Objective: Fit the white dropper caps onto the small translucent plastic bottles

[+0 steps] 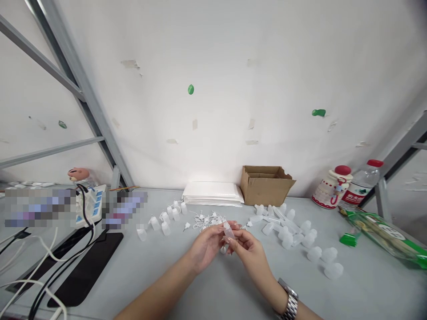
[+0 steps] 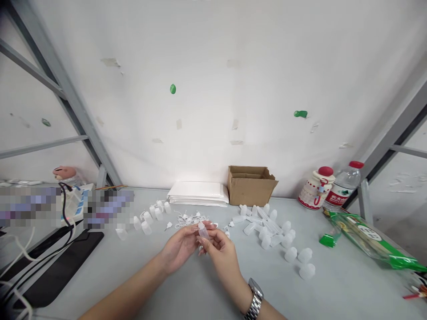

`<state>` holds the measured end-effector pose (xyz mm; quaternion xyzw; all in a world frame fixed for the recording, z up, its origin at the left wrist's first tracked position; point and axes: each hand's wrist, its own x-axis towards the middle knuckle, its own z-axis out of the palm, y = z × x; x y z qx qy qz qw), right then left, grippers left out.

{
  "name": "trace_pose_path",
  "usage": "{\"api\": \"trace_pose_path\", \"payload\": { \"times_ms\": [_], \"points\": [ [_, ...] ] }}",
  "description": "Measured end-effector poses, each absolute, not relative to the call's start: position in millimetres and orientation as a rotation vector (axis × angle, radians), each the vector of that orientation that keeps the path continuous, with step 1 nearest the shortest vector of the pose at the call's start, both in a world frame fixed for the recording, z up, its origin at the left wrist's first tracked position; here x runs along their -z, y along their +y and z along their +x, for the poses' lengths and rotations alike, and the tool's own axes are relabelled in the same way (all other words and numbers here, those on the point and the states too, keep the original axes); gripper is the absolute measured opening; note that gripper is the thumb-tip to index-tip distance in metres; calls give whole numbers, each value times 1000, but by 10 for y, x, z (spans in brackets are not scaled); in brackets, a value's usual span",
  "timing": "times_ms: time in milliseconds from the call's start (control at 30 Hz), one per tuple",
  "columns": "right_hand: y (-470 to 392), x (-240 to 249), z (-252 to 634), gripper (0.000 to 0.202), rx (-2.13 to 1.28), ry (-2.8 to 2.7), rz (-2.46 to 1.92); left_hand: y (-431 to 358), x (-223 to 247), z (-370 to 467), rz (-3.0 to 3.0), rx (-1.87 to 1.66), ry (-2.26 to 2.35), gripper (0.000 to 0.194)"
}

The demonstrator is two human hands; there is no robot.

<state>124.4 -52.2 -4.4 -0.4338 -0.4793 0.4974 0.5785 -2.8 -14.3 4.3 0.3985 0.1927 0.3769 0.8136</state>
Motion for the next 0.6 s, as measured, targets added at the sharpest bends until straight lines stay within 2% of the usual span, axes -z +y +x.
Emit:
{"api": "trace_pose_path", "payload": {
  "times_ms": [400,600],
  "points": [
    [-511,-22,1269,29,-1465,-1044,-818,-161,-59,2,912,-806,434,25],
    [-493,-18,1283,26,-1318,-1160,-898,-142,-55,7,888,-817,374,37]
  ]
}}
